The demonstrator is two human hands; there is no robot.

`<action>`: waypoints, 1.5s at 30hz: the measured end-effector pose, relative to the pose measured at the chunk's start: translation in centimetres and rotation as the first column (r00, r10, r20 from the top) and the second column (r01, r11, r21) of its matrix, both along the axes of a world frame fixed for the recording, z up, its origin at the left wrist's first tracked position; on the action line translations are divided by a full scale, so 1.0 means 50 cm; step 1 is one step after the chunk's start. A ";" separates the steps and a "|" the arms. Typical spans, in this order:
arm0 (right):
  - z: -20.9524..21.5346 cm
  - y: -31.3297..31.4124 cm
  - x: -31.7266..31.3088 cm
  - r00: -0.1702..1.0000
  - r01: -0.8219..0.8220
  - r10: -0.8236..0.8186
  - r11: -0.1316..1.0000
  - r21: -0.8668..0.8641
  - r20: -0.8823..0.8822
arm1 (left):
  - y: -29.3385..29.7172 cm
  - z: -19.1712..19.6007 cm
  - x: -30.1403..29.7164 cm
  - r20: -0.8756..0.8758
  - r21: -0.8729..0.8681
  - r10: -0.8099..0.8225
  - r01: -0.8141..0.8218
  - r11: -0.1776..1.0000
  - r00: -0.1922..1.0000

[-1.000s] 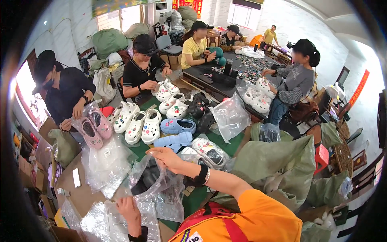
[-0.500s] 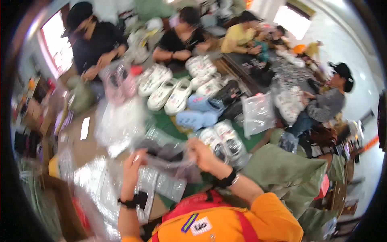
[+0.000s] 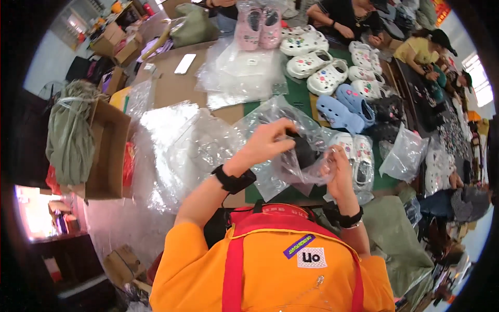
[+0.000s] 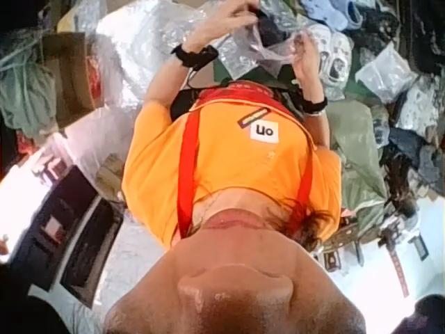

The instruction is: The recorder is packaging foam clogs into plastic bags and placing them into a larger transport bag at a production station.

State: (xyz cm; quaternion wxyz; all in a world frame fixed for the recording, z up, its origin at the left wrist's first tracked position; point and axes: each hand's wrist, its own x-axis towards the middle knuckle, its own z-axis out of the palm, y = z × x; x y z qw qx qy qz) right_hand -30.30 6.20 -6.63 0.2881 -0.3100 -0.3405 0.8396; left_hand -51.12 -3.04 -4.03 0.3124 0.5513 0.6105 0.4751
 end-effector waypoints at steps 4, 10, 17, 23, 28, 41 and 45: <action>-0.001 -0.037 -0.022 0.982 -0.093 0.078 0.993 0.078 0.172 | 0.004 -0.015 0.036 -0.500 -0.201 -0.087 -0.018 0.979 0.862; 0.001 -0.067 -0.008 0.941 -0.296 0.236 0.921 0.253 0.241 | -0.012 -0.055 0.075 -0.682 -0.120 -0.084 0.002 0.993 0.726; -0.036 -0.058 -0.029 0.939 -0.333 0.275 0.873 0.355 0.204 | -0.052 -0.020 0.079 -0.637 -0.182 -0.128 0.013 0.983 0.760; -0.040 -0.090 -0.042 0.885 -0.462 0.398 0.684 0.565 0.242 | -0.056 -0.058 0.078 -0.656 -0.184 -0.105 -0.024 0.983 0.747; -0.016 -0.060 -0.017 0.767 -0.641 0.580 0.669 0.377 0.274 | -0.078 -0.049 0.076 -0.563 -0.081 0.059 -0.126 0.989 0.825; -0.074 -0.015 -0.120 0.853 -0.505 0.133 -0.040 0.862 0.505 | -0.069 -0.061 0.086 -0.490 0.092 0.143 -0.112 0.989 0.860; -0.082 -0.029 -0.125 0.820 -0.507 0.341 0.059 0.860 0.460 | -0.101 -0.051 0.070 -0.445 -0.062 0.135 -0.181 0.982 0.885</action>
